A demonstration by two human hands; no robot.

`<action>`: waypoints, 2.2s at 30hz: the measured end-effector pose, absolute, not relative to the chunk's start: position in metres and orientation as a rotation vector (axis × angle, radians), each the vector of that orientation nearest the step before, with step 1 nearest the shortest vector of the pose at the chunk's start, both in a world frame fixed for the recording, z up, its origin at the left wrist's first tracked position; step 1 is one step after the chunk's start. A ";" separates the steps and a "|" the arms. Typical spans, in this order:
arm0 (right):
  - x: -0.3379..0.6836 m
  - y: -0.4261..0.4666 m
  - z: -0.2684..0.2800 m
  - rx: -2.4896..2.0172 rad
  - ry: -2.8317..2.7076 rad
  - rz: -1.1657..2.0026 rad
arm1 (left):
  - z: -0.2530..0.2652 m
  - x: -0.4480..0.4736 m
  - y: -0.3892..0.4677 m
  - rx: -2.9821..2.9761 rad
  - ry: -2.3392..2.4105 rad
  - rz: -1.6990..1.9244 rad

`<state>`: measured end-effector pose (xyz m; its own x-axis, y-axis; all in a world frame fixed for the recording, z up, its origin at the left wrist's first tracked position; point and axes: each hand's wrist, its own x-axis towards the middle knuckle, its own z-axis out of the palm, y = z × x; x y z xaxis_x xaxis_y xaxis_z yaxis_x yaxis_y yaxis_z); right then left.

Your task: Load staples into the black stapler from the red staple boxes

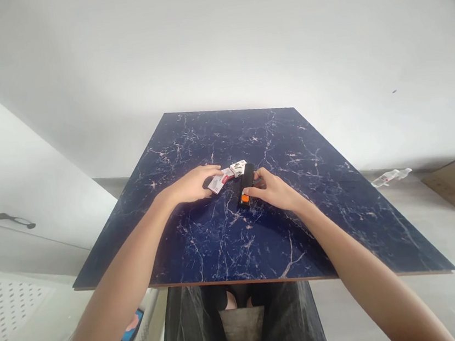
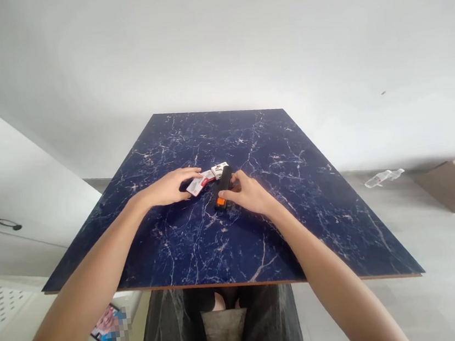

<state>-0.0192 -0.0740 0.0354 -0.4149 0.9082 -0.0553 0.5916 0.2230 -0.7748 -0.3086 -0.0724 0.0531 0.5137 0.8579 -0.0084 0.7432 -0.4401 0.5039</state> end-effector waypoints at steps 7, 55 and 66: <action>-0.018 -0.077 0.040 -1.344 -2.138 1.044 | 0.032 -0.298 -0.055 2.369 1.352 0.406; -0.074 0.015 0.077 -1.338 -2.435 0.994 | 0.054 -0.303 -0.079 2.109 1.265 0.744; -0.030 -0.075 0.028 -1.464 -1.966 1.030 | 0.034 -0.272 -0.087 2.245 1.221 0.316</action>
